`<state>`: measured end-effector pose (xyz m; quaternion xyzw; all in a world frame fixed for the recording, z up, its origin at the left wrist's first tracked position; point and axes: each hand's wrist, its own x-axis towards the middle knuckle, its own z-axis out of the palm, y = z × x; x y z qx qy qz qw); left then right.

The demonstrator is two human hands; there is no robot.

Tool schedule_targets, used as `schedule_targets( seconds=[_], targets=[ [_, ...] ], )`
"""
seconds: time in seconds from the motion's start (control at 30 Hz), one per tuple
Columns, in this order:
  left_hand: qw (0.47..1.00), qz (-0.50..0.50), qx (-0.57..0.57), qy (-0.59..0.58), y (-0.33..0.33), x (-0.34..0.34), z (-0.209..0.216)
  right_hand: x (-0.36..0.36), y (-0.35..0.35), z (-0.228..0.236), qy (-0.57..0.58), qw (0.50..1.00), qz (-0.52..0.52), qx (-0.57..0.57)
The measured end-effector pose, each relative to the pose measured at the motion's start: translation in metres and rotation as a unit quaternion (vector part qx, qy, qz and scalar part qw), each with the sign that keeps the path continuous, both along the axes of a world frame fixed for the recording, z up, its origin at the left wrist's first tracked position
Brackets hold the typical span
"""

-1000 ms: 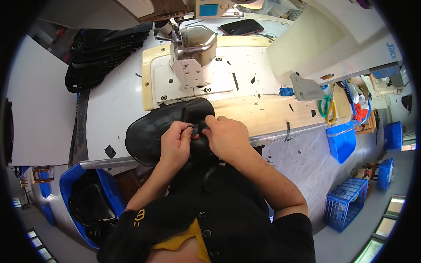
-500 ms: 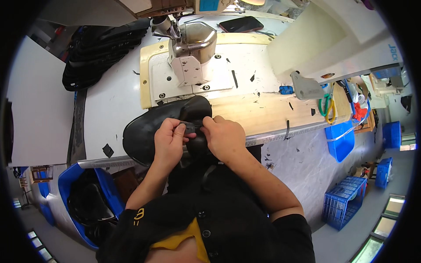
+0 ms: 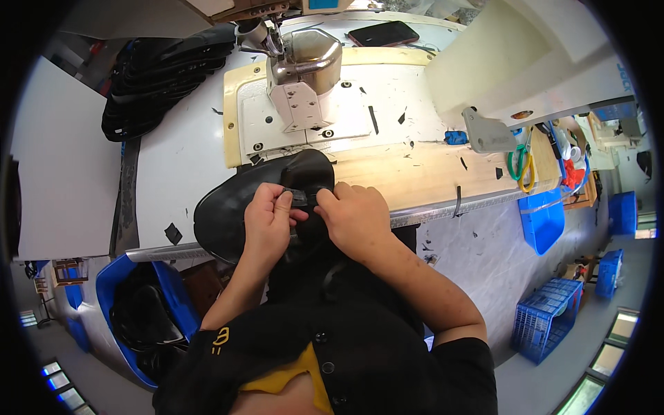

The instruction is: The person uses scissors to trim a black leather shoe cover and then operates a sewing machine to stitch a decorative strip onto it. They handle the leather piece, aligning it under the needle and guiding it through the machine to attach the embellishment.

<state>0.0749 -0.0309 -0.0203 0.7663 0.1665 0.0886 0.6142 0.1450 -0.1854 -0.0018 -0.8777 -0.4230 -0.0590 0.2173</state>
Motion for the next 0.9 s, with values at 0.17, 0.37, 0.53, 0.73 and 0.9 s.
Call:
schedule_targets(
  seconds=[0.17, 0.37, 0.53, 0.73, 0.9],
  targets=[
    [1.000, -0.006, 0.013, 0.000, 0.000, 0.000, 0.001, 0.002, 0.002, 0.000, 0.000, 1.000, 0.004, -0.013],
    [0.978, 0.034, -0.206, 0.012, 0.011, 0.001, -0.003, -0.001, 0.000, -0.010, 0.020, 1.000, -0.006, 0.000],
    [0.999, 0.023, -0.028, 0.014, 0.006, -0.004, 0.008, 0.003, -0.001, -0.012, 0.042, 0.999, -0.008, 0.027],
    [1.000, 0.013, -0.021, 0.005, 0.006, -0.008, 0.003, 0.000, 0.004, -0.003, 0.006, 1.000, -0.002, 0.007],
    [1.000, 0.005, -0.018, 0.003, 0.008, -0.008, -0.001, -0.001, 0.007, 0.004, -0.047, 0.998, 0.026, -0.030]
  ],
)
